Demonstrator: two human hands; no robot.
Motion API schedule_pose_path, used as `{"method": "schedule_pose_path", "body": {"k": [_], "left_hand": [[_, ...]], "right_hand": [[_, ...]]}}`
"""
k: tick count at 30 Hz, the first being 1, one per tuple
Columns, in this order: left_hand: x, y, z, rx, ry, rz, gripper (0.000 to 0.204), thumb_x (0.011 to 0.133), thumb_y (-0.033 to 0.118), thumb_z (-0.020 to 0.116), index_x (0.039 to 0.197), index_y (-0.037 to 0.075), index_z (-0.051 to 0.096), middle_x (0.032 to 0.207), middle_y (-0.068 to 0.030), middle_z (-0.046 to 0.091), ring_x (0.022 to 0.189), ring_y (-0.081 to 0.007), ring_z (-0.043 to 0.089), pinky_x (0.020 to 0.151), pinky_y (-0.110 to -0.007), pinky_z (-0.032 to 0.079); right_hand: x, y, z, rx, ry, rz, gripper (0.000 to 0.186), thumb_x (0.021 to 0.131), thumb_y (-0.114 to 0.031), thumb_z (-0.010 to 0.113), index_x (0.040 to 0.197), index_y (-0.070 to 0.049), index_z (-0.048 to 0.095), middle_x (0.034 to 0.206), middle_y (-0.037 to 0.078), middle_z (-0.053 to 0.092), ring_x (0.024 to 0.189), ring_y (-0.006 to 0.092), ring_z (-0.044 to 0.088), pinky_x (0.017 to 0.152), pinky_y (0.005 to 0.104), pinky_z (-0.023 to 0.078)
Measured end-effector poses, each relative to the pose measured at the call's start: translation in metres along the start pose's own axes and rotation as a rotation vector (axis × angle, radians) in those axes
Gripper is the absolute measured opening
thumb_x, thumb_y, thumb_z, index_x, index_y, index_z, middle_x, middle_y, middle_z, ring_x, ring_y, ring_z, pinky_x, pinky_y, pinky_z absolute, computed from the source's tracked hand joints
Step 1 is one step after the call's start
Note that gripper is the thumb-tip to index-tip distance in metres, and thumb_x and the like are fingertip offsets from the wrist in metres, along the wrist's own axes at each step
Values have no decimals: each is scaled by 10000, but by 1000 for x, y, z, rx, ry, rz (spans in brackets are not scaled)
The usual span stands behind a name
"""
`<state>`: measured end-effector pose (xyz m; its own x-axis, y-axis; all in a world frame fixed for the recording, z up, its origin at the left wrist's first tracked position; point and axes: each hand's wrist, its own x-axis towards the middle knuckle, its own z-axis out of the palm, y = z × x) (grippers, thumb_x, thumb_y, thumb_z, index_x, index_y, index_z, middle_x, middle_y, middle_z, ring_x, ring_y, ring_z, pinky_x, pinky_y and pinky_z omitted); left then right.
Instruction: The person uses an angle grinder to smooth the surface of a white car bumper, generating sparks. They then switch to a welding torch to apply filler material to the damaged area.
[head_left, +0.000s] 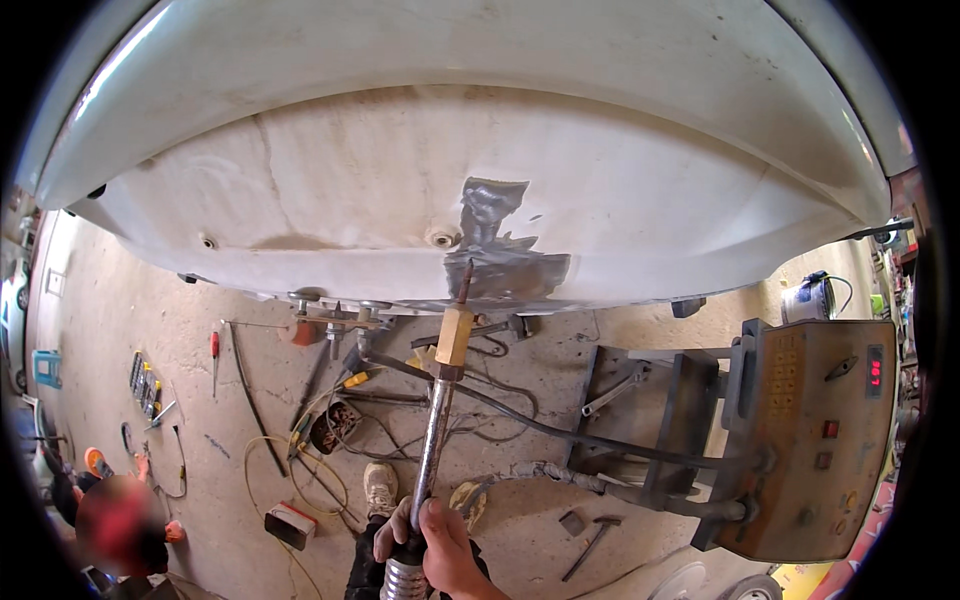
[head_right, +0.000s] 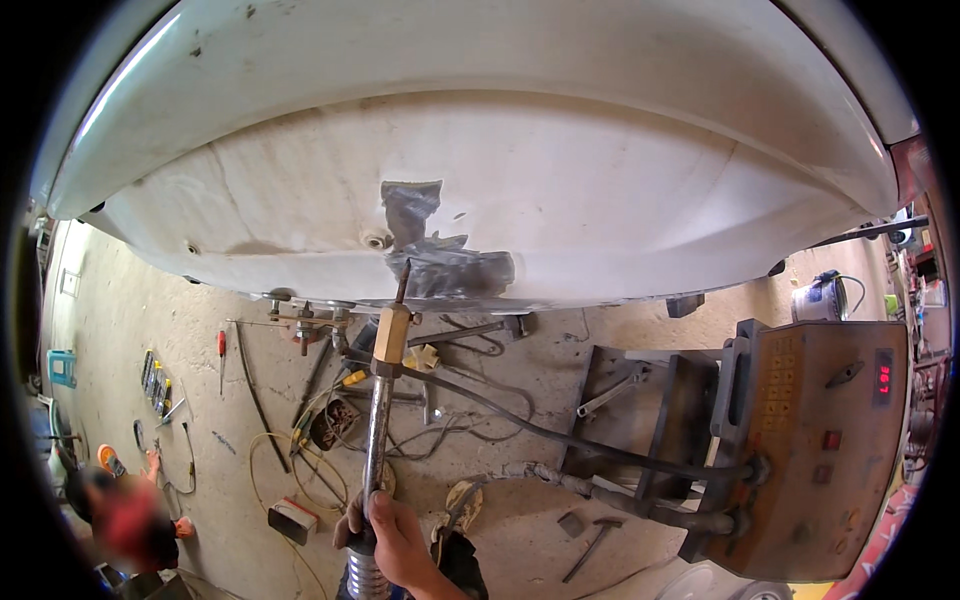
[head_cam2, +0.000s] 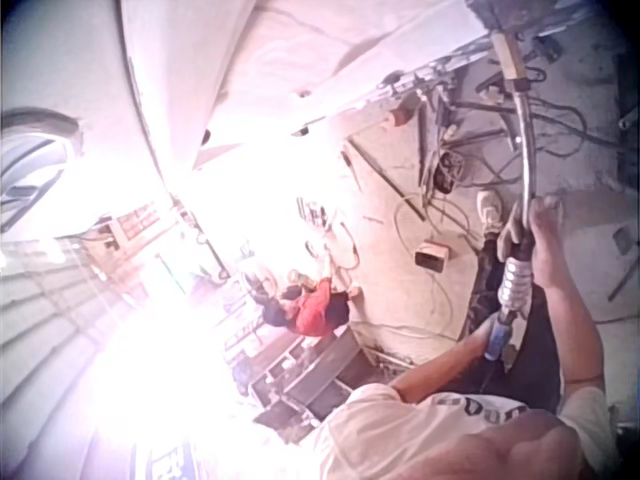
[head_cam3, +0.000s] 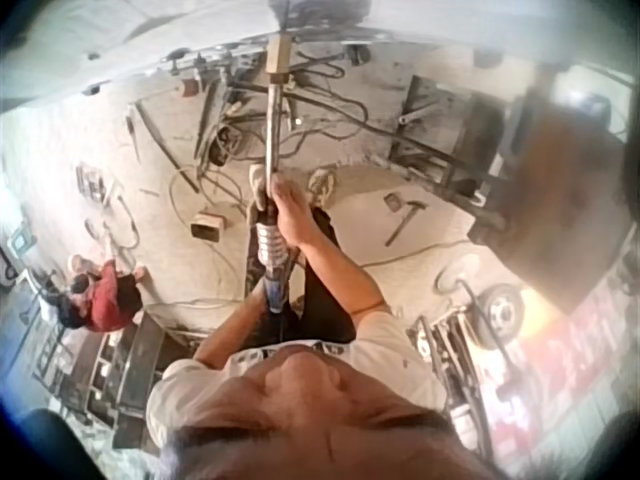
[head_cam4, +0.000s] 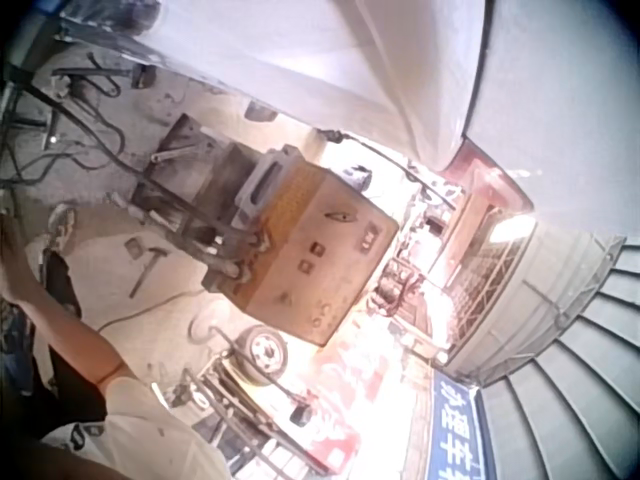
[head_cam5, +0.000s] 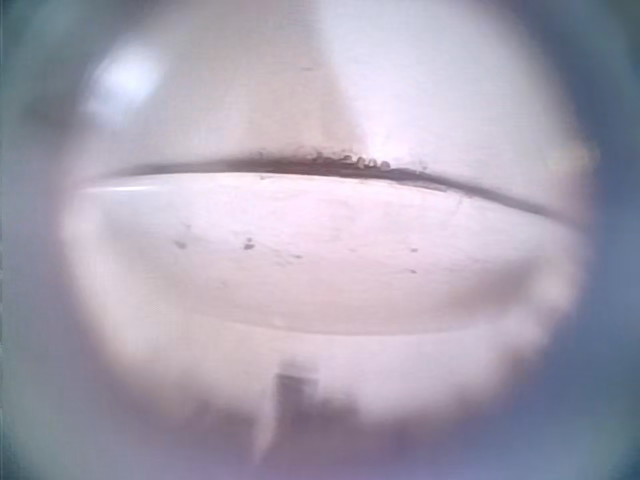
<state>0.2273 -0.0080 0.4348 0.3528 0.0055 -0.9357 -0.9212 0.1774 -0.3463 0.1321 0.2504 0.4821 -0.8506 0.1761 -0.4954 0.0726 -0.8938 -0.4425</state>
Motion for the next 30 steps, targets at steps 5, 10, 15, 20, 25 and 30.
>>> {"method": "schedule_pose_path", "body": {"k": [5,10,15,20,25,30], "left_hand": [[-8,1,5,38,-8,56,381,906,469,430,675,196,559,485,31,482,398,-119,470,366,-249,354],[-11,0,8,-15,-23,17,373,903,472,434,700,194,575,500,26,502,407,-125,485,371,-255,371],[3,-6,-5,-58,-133,-2,397,897,492,425,692,187,576,494,23,501,396,-133,480,364,-262,373],[-4,-4,5,-40,-69,-7,392,894,484,427,694,181,576,476,25,481,373,-143,459,356,-275,368],[-1,-9,6,-67,9,14,355,867,480,481,721,176,589,520,31,495,428,-137,480,403,-277,396],[-12,0,5,47,-280,40,337,883,484,477,927,174,601,523,19,491,468,-133,496,429,-289,408]], "right_hand": [[-1,2,-1,12,22,9,460,977,-423,321,818,-10,446,735,48,452,691,180,579,654,287,451],[-1,-2,-3,22,-20,11,489,972,-451,308,803,-13,446,724,96,535,675,174,573,656,275,448],[-2,-4,-4,0,-5,24,518,962,-483,307,793,-13,447,716,139,587,663,170,570,652,271,450],[-4,-5,-2,47,32,12,500,967,-464,311,798,-14,450,718,98,561,670,176,575,643,288,457],[-4,-3,-5,43,0,-4,484,966,-453,330,810,-10,448,717,57,485,665,191,578,629,302,462],[3,-13,0,59,82,46,611,888,-604,364,745,-19,465,606,165,554,615,281,590,620,376,478]]}}
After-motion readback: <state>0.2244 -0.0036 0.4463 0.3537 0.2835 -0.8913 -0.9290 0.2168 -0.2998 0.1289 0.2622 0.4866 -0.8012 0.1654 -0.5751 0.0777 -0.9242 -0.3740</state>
